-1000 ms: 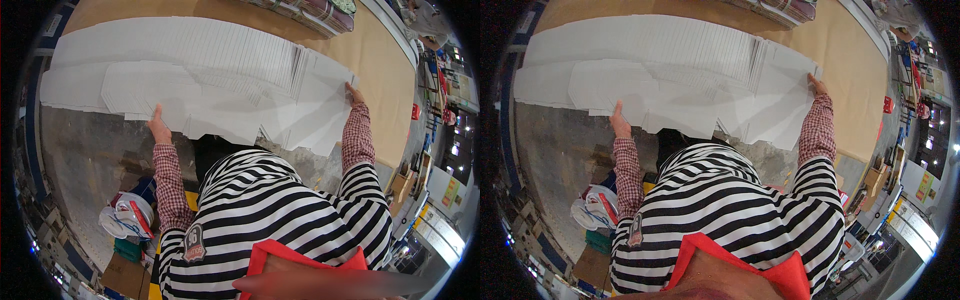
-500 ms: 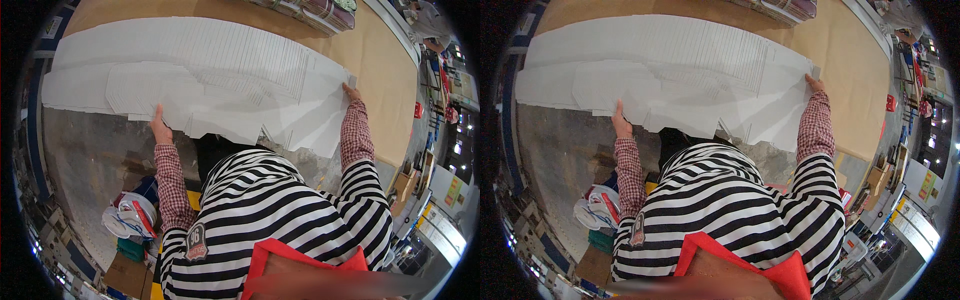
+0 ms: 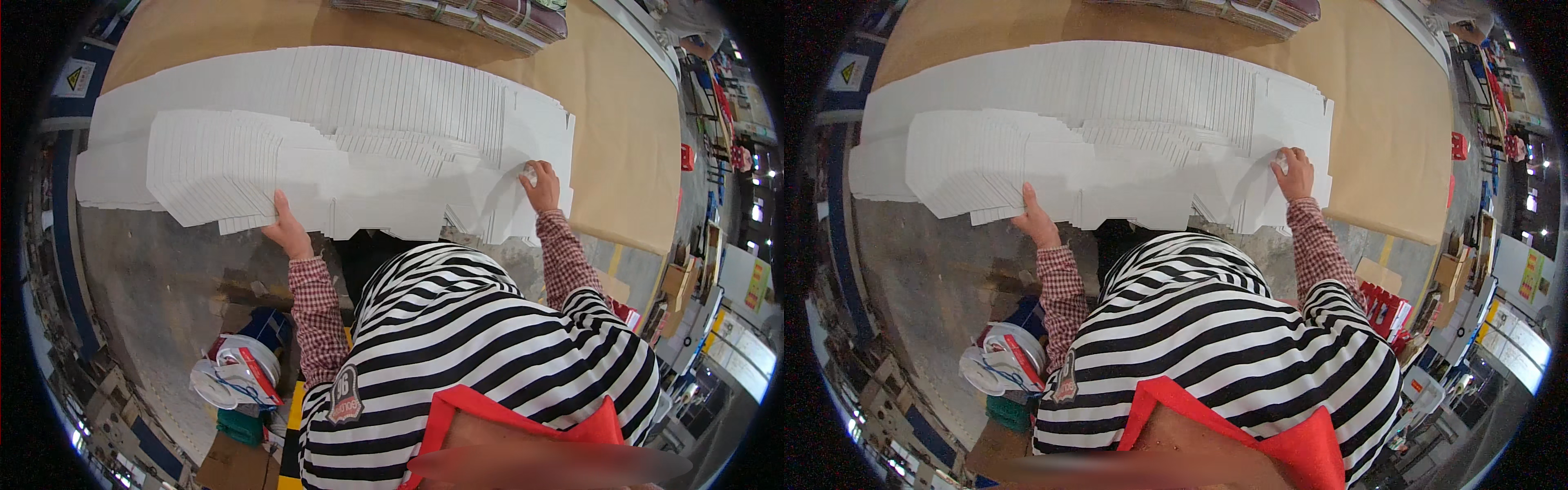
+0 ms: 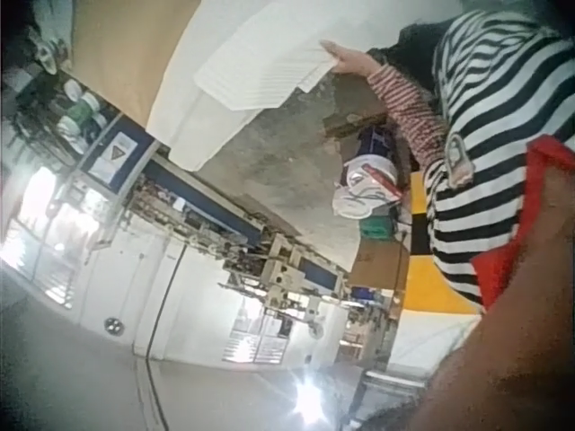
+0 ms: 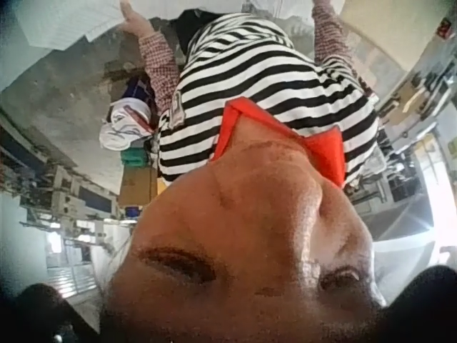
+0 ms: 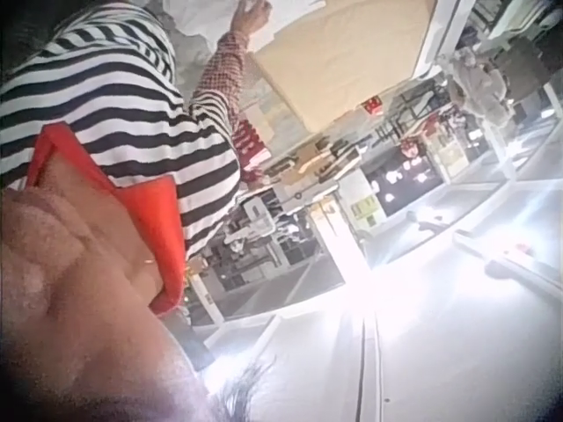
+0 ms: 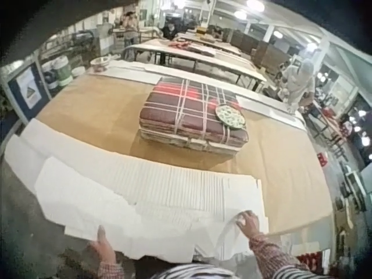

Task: Manually aligning and stacking large white paper or cardboard sheets on an industrial workbench.

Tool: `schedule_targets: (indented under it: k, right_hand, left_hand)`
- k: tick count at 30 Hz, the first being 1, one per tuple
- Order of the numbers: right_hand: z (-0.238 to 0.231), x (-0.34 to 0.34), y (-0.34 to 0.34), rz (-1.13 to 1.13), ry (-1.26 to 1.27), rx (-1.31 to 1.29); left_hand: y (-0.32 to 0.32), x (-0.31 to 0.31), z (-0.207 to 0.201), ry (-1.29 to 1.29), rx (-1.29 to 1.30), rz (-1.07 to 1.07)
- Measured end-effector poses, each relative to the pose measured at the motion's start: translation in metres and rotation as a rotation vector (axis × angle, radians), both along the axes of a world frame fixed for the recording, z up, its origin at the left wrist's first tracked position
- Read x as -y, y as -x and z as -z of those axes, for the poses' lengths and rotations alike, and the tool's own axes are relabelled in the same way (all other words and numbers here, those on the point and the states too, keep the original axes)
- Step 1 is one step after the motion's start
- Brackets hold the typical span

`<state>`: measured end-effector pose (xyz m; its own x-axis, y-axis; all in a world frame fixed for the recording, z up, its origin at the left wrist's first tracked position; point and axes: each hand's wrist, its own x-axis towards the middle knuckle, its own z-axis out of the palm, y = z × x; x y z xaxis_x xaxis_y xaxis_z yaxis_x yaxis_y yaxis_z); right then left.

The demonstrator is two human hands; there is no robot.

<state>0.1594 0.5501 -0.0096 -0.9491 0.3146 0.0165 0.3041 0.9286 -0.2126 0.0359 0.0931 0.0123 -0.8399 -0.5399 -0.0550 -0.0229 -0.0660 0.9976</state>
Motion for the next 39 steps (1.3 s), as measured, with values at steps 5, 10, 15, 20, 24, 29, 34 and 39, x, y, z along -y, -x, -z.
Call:
schedule_targets:
  k: [5, 10, 15, 20, 24, 29, 34, 39]
  right_hand:
    - [0.003, 0.010, -0.008, 0.080, -0.004, 0.001]
    - [0.008, 0.012, -0.016, 0.058, -0.035, 0.016]
    - [0.004, 0.010, -0.016, 0.098, -0.010, 0.066]
    - [0.004, 0.015, -0.015, 0.066, 0.001, 0.081]
    - [0.008, 0.005, -0.019, 0.131, -0.007, 0.085]
    - [0.007, 0.006, -0.017, 0.136, 0.019, 0.094]
    - [0.005, 0.007, -0.016, 0.123, 0.020, 0.093]
    - [0.012, -0.001, -0.023, 0.136, -0.013, 0.122]
  left_hand:
    - [0.005, 0.033, 0.032, -0.496, 0.302, -0.019]
    - [0.000, 0.016, 0.035, -0.143, 0.181, -0.009]
    - [-0.002, 0.014, 0.007, -0.268, 0.177, 0.085]
    - [0.005, 0.034, 0.042, -0.214, 0.241, -0.105]
    - [-0.006, 0.003, 0.029, 0.183, 0.014, -0.045]
    - [0.005, 0.032, 0.027, -0.459, 0.286, -0.084]
    - [0.005, 0.028, 0.042, 0.051, 0.187, -0.056]
    - [-0.003, 0.022, 0.031, 0.186, 0.029, 0.037]
